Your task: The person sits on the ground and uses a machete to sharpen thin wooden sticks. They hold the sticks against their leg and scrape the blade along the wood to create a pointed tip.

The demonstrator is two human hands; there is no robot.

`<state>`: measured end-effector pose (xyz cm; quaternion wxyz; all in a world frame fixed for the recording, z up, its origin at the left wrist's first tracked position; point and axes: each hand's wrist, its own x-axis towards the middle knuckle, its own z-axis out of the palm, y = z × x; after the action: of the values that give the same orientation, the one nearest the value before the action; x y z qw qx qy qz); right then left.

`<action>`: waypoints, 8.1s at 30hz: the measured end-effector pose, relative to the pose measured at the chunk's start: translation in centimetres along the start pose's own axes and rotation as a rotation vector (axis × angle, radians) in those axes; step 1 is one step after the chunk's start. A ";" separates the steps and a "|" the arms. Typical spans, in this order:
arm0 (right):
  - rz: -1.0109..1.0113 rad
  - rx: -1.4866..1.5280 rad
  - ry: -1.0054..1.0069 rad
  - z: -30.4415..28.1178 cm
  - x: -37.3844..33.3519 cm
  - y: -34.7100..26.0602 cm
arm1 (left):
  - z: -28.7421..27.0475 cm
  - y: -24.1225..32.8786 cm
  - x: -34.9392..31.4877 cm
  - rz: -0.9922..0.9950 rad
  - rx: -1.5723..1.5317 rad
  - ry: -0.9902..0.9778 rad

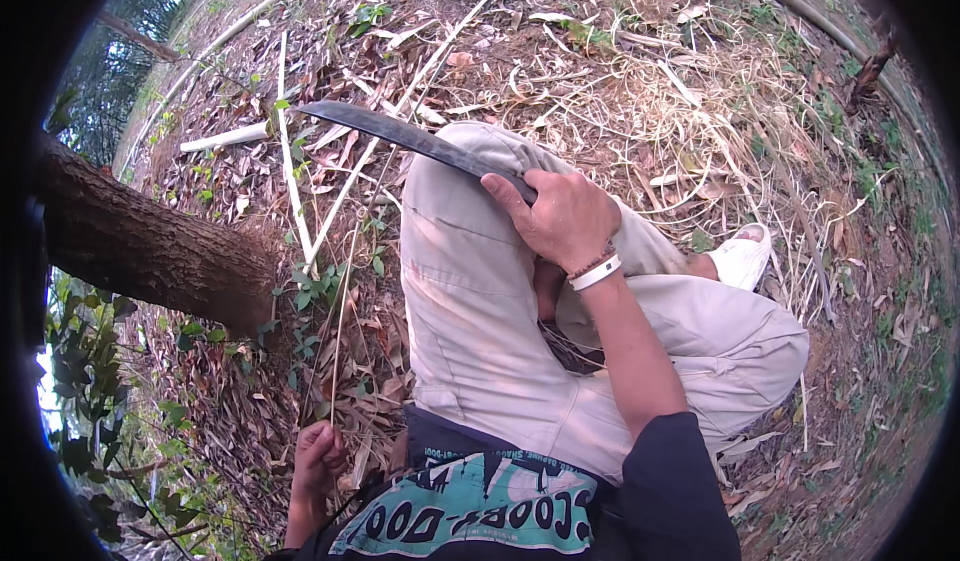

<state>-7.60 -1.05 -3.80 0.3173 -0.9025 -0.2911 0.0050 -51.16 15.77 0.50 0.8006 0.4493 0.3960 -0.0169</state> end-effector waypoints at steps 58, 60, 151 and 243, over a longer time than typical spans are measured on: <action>-0.200 -0.111 0.025 0.9 -2.0 -0.5 | 19.3 7.1 20.5 1.134 1.470 0.463; -0.239 -0.096 0.075 1.7 -2.1 -0.4 | 18.9 7.0 19.9 1.156 1.453 0.452; 0.654 0.721 0.356 -5.0 -0.4 17.0 | -6.5 10.0 35.2 0.393 1.685 0.772; 0.411 1.641 0.170 -5.7 -1.1 7.2 | 29.9 12.0 20.3 0.433 0.470 -0.417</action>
<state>-3.66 -9.47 -3.61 0.8849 -0.4187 -0.0007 0.2040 -14.14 7.68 4.17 0.7242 0.6808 0.1058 -0.0290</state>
